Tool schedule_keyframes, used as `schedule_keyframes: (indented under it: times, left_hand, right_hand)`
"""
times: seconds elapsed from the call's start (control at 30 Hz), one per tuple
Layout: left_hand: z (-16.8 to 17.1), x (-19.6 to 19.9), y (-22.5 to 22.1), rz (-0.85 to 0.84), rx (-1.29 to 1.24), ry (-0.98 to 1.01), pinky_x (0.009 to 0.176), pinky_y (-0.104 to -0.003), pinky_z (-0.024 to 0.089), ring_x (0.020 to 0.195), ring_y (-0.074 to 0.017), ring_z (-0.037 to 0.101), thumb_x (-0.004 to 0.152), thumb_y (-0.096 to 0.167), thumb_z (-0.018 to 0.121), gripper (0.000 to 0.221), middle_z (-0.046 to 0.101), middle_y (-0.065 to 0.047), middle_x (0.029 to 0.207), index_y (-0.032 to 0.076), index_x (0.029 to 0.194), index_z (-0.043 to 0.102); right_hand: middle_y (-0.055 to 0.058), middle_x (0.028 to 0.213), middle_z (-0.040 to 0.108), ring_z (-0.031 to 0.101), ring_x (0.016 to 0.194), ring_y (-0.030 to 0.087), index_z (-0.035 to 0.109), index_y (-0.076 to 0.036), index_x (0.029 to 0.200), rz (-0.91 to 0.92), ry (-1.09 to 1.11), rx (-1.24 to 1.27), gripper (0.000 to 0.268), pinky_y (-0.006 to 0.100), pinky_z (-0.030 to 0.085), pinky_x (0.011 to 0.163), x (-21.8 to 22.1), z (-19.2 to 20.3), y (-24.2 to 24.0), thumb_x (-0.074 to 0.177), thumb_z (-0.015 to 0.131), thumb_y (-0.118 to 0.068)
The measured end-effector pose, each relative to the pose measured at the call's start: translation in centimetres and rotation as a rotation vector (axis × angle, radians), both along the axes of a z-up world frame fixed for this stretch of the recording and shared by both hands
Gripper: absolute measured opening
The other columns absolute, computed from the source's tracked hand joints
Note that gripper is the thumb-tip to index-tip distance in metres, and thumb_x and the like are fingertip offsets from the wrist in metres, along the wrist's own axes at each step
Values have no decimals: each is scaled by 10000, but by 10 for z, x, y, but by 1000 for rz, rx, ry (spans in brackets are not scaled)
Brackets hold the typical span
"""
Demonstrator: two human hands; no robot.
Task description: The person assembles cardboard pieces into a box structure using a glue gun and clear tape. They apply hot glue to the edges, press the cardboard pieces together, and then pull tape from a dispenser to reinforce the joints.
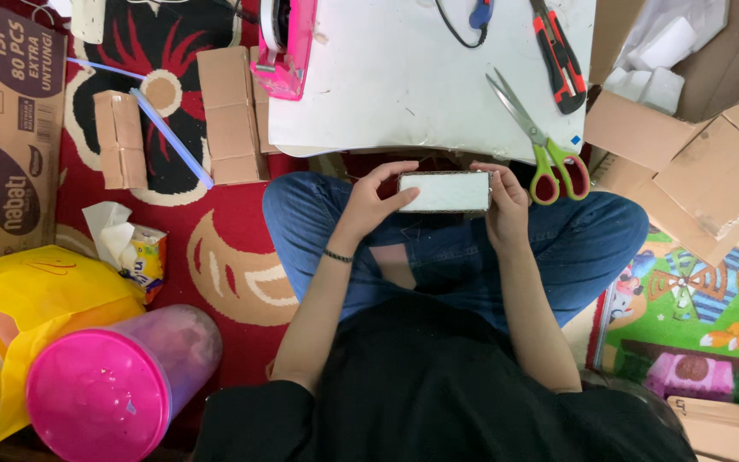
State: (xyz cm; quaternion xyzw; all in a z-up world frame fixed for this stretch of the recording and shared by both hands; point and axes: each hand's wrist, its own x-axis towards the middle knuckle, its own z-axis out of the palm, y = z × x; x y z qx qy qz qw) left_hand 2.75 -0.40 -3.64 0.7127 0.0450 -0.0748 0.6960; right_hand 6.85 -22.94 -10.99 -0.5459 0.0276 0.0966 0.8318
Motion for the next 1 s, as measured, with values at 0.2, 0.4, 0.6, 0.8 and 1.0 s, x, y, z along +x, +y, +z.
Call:
schedule_keyframes:
  times: [0.2,0.4,0.6,0.8,1.0]
  left_hand:
    - [-16,0,-9,78,-113,-12,1088,-391,271,1221,-208,482,825,239,748,392,604,-60,1186,134,1181,622]
    - [-11,-12,-6,-170,114,-305,1116,-558,9,1383,-376,190,624,437,867,1247,270,-188,1487,89,1499,49]
    - [-40,-12,-17,-127,29,-452,1059,-477,293,1216,-311,469,652,267,861,733,562,-100,1214,82,1270,513]
    - [54,-42,1,-74,209,-803,995,-519,383,1067,-324,602,727,313,779,516,615,-96,1137,56,1141,611]
    - [82,-68,20,27,350,-1063,969,-617,347,1049,-362,612,794,308,721,324,649,-81,1072,141,1064,658]
  right_hand:
    - [162,1168,597,605,1019,160,550,-2,1123,-7,-21,-8,291,202,507,774,1,-2,0,985,449,-238]
    - [113,1252,566,549,1116,141,553,-61,1222,31,-60,-88,498,226,447,869,-11,29,2,1002,288,-421]
    - [78,1048,627,566,1015,127,590,-37,1109,-135,-139,-273,369,229,419,882,-23,55,-1,1022,337,-292]
    - [129,801,599,552,817,212,588,-11,834,-325,-352,-588,191,287,423,832,-11,56,-50,999,509,-68]
    - [89,639,393,516,624,213,404,-50,778,-355,-308,-241,242,264,445,660,20,22,-79,1018,423,-70]
